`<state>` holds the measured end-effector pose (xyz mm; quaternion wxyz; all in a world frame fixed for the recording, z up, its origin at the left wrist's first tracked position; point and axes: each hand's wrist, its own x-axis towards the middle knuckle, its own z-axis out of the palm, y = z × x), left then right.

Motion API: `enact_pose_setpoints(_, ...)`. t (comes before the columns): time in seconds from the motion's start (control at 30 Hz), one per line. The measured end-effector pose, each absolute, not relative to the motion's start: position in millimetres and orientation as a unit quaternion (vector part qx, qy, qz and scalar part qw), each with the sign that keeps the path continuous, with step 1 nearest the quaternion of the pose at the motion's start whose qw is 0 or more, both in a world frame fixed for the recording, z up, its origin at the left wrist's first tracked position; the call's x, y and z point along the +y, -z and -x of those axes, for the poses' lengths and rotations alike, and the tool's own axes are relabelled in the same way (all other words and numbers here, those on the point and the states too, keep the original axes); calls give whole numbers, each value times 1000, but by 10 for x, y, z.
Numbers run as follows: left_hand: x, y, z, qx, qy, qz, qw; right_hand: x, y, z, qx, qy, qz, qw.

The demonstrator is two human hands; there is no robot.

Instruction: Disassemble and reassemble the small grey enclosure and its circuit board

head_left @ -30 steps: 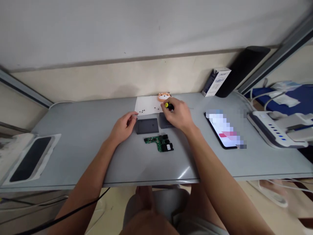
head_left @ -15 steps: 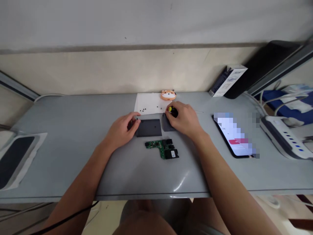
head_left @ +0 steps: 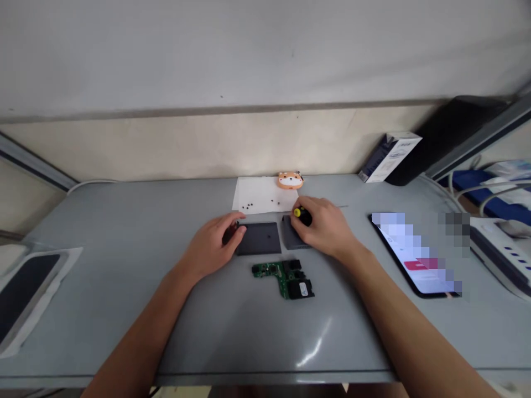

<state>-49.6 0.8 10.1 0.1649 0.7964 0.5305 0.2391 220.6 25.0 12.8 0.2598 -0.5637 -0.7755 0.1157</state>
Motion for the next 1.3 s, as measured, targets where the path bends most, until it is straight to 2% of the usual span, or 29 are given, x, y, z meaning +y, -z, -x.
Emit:
enact_pose_setpoints(0.3, 58, -105, 488, 556, -242, -774, 185, 273, -94, -2249, -760, -136, 558, 305)
enact_pose_setpoints(0.67, 42, -111, 464, 602, -272, -739, 134, 4, -237, -2260, -770, -8, 479, 422)
enact_pose_setpoints(0.8, 51, -89, 491, 602, -282, -736, 124, -386, -201, -2261, -824, -56, 427, 369)
enact_pose_setpoints(1.03, 68, -68, 509, 626, -263, -728, 95, -775, -17, -2399, -861, -95, 419, 272)
enact_pose_setpoints(1.2, 68, -71, 494, 609, -255, -746, 82, -863, -35, -2368, -881, -116, 396, 231)
enact_pose_setpoints(1.3, 62, -82, 484, 610, -244, -749, 81, -871, -63, -2350, -882, -108, 390, 242)
